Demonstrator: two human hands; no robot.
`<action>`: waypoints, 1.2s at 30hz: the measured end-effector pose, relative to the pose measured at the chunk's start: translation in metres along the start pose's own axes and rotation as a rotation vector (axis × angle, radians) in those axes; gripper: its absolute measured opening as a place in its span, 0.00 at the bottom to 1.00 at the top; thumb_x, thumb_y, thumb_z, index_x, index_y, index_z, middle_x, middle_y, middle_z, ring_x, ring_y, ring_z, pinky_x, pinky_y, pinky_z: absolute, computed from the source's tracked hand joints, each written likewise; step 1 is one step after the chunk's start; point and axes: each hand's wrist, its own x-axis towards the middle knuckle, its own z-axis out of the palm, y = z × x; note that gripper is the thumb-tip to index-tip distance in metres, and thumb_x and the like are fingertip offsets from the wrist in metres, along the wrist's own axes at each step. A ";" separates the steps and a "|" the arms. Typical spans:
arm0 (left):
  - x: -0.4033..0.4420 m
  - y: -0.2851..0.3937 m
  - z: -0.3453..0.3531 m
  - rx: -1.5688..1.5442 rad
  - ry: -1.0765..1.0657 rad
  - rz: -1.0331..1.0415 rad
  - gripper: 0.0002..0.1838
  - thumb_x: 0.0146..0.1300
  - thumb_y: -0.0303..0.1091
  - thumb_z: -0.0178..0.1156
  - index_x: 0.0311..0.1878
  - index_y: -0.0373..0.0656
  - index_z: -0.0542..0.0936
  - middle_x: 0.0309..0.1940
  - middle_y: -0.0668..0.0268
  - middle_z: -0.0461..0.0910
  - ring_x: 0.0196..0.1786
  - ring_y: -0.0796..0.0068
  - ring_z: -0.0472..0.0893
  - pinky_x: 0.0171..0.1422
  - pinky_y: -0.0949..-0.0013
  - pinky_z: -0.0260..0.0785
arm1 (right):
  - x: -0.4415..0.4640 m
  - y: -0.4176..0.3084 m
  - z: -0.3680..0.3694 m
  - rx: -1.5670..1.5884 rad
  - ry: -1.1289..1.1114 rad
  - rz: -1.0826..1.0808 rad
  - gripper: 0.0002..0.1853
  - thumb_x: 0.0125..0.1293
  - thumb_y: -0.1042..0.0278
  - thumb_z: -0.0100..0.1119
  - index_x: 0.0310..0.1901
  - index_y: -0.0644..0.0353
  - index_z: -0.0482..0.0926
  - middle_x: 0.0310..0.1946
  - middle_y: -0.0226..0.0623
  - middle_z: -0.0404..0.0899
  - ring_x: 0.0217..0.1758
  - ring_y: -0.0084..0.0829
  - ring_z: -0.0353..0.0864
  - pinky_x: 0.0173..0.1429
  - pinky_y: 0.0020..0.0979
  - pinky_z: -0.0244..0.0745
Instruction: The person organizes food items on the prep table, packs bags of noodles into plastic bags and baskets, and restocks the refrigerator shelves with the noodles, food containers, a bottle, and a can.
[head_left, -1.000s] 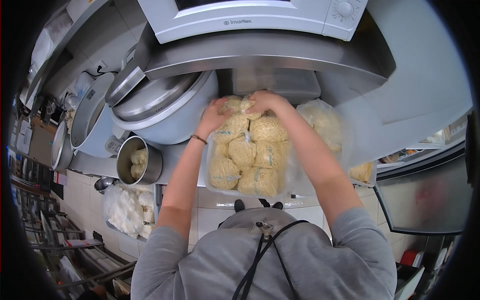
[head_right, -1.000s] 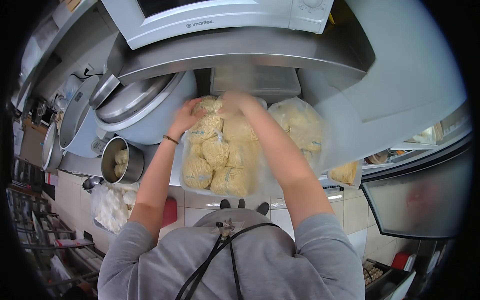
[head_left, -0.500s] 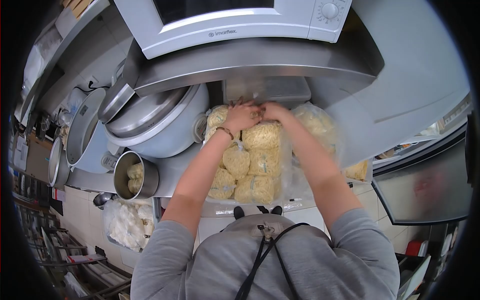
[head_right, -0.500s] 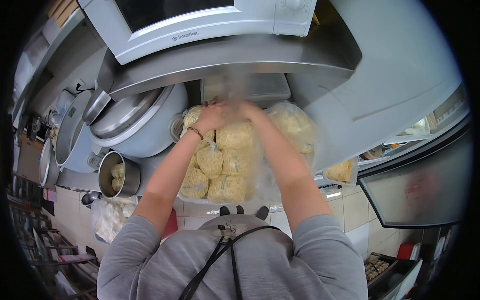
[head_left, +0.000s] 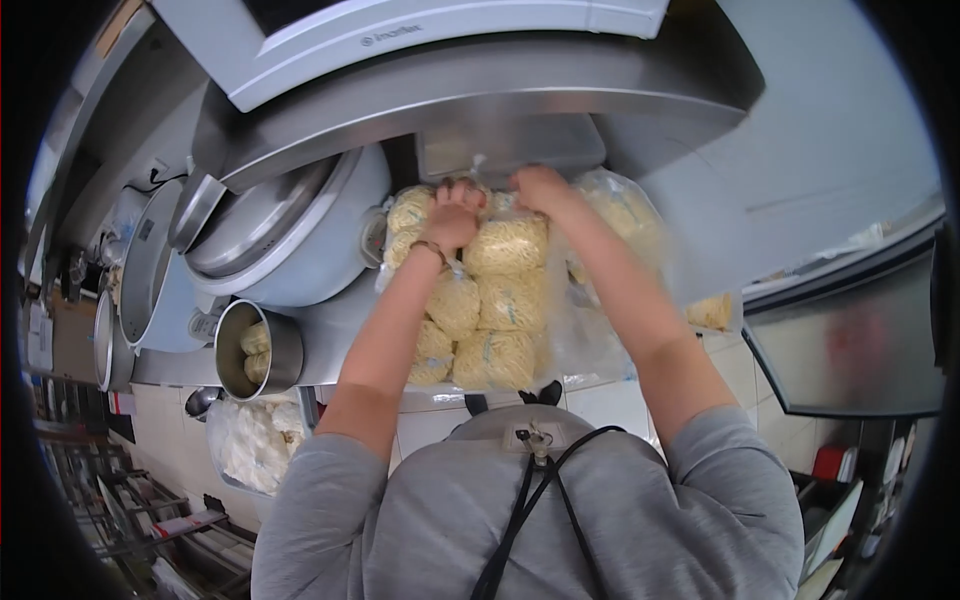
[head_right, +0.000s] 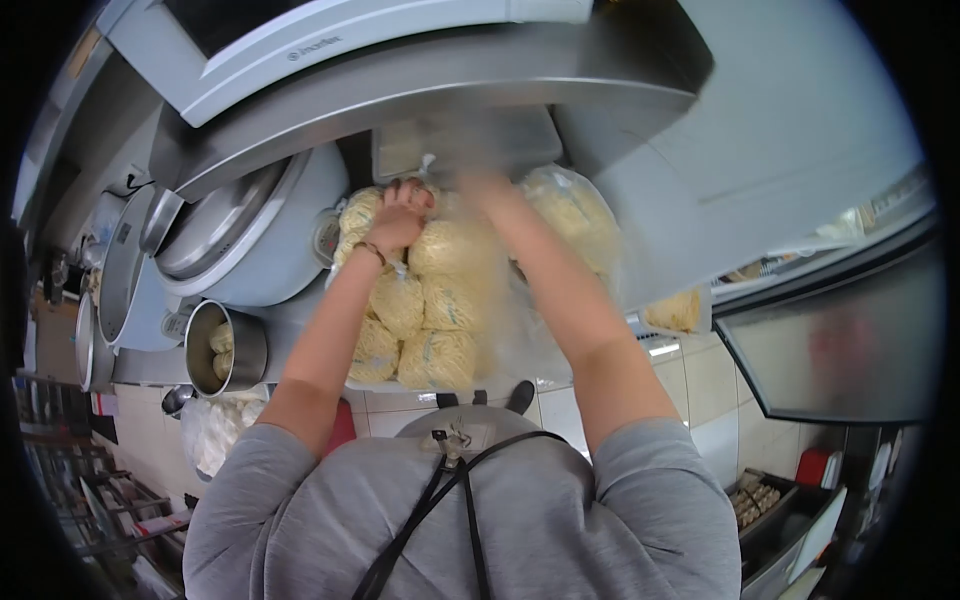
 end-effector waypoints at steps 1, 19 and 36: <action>0.004 -0.003 -0.003 -0.072 -0.085 -0.032 0.14 0.52 0.37 0.55 0.44 0.54 0.73 0.59 0.63 0.58 0.64 0.56 0.53 0.64 0.54 0.47 | -0.009 -0.002 -0.016 0.020 0.046 -0.035 0.18 0.46 0.60 0.65 0.39 0.57 0.78 0.36 0.42 0.78 0.44 0.38 0.76 0.49 0.33 0.69; 0.040 0.144 -0.103 -0.131 0.031 0.230 0.17 0.53 0.37 0.56 0.46 0.42 0.76 0.53 0.54 0.66 0.56 0.54 0.67 0.57 0.60 0.62 | -0.203 0.067 -0.056 -0.162 0.075 0.394 0.17 0.47 0.73 0.58 0.42 0.62 0.74 0.42 0.47 0.72 0.46 0.46 0.71 0.48 0.38 0.69; 0.012 0.143 -0.036 -0.070 0.079 0.202 0.20 0.38 0.28 0.60 0.40 0.40 0.73 0.36 0.58 0.76 0.42 0.59 0.75 0.45 0.64 0.67 | -0.165 0.056 -0.086 0.134 0.321 0.173 0.23 0.44 0.67 0.60 0.47 0.55 0.73 0.37 0.44 0.77 0.40 0.40 0.77 0.44 0.35 0.71</action>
